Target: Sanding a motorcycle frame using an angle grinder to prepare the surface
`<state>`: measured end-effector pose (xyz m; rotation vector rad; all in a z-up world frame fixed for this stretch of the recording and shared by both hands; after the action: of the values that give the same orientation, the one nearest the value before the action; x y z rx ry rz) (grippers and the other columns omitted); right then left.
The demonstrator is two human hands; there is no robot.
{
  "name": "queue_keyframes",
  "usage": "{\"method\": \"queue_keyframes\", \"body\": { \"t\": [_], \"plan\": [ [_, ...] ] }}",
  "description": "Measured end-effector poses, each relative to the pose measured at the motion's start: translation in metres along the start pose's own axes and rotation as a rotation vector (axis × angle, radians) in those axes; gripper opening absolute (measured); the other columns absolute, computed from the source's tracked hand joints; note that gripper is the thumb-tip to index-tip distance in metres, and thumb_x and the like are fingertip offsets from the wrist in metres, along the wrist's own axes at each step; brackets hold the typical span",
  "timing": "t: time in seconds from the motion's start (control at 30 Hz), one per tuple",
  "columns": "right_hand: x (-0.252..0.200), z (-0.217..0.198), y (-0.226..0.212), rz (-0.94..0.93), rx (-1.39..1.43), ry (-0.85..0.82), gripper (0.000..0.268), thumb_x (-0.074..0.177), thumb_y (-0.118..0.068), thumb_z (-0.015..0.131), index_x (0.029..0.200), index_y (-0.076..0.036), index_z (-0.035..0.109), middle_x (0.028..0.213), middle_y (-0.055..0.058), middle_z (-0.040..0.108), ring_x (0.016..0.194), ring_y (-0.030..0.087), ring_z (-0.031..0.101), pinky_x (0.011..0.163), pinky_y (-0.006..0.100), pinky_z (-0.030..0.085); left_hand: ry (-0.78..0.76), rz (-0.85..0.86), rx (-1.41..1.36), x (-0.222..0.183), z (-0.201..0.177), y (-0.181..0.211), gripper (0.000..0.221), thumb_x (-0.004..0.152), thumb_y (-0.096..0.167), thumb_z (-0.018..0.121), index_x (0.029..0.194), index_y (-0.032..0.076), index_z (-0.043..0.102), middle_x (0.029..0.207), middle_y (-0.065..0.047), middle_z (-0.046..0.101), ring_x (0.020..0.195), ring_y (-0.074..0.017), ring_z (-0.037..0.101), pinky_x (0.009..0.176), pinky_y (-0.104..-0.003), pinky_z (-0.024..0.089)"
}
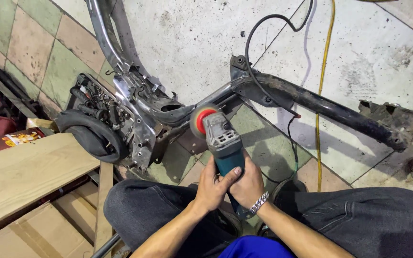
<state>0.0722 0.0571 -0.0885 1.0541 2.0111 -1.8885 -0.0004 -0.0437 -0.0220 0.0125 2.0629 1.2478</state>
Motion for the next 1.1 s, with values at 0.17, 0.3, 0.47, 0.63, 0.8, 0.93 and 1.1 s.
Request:
{"method": "queue_keyframes", "body": {
  "t": [0.17,0.3,0.47,0.63,0.8,0.93,1.1],
  "plan": [
    [0.002,0.001,0.003,-0.027,-0.030,0.001,0.079,0.060,-0.029,0.090,0.130,-0.006,0.059,0.095,0.024,0.075,0.094,0.045,0.072,0.075,0.056,0.057,-0.004,0.021,0.000,0.003,-0.001,0.006,0.055,0.084,0.036,0.079,0.122,0.001,0.061,0.110,-0.028,0.074,0.111,-0.0464,0.069,0.090,-0.058,0.055],
    [0.003,-0.004,-0.018,0.018,-0.064,-0.057,0.089,0.062,-0.030,0.087,0.141,-0.009,0.053,0.105,0.024,0.075,0.105,0.046,0.070,0.085,0.058,0.057,0.031,0.021,-0.051,0.002,0.000,-0.023,0.053,0.086,0.035,0.080,0.122,0.001,0.061,0.113,-0.028,0.073,0.115,-0.0439,0.068,0.092,-0.056,0.054],
    [0.003,-0.002,-0.020,-0.005,-0.171,-0.036,0.080,0.061,-0.033,0.082,0.134,-0.018,0.054,0.091,0.016,0.076,0.079,0.042,0.071,0.066,0.050,0.054,0.023,-0.014,0.051,0.002,0.004,-0.009,0.065,0.082,0.049,0.071,0.131,0.009,0.057,0.116,-0.007,0.073,0.102,-0.0149,0.065,0.091,-0.033,0.053],
    [0.004,-0.004,-0.013,0.002,-0.185,-0.015,0.063,0.066,-0.031,0.076,0.123,-0.016,0.056,0.079,0.018,0.072,0.075,0.048,0.067,0.062,0.053,0.048,-0.003,0.037,0.115,0.008,0.005,-0.006,0.068,0.084,0.053,0.068,0.133,0.008,0.055,0.123,-0.011,0.070,0.109,-0.0205,0.066,0.095,-0.037,0.051],
    [0.006,-0.006,-0.010,0.041,-0.061,0.026,0.099,0.060,-0.032,0.091,0.141,0.005,0.050,0.104,0.029,0.073,0.104,0.047,0.069,0.084,0.058,0.058,-0.017,0.103,-0.050,0.014,0.006,-0.001,0.054,0.084,0.029,0.080,0.125,0.001,0.060,0.117,-0.026,0.073,0.116,-0.0460,0.066,0.093,-0.060,0.053],
    [0.006,-0.010,-0.013,0.018,-0.041,0.048,0.097,0.061,-0.030,0.090,0.142,0.005,0.049,0.105,0.029,0.073,0.104,0.047,0.069,0.083,0.059,0.057,-0.022,0.113,-0.051,0.017,0.010,0.007,0.056,0.084,0.030,0.080,0.127,0.002,0.059,0.118,-0.026,0.073,0.118,-0.0461,0.064,0.094,-0.061,0.052],
    [0.008,-0.016,-0.015,0.005,-0.017,0.067,0.090,0.062,-0.029,0.088,0.139,0.001,0.052,0.103,0.028,0.073,0.103,0.047,0.070,0.080,0.058,0.057,-0.032,0.148,-0.043,0.021,0.013,0.009,0.056,0.083,0.031,0.081,0.127,0.003,0.059,0.115,-0.023,0.074,0.114,-0.0425,0.067,0.093,-0.057,0.054]
  ]
}}
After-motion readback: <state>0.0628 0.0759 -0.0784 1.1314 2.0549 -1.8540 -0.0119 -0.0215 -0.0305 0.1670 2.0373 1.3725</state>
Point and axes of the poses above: each hand's wrist, its own x-axis towards the middle knuckle, its own z-axis out of the palm, y = z × x, the point moved 1 cm from there along x, towards the middle knuckle
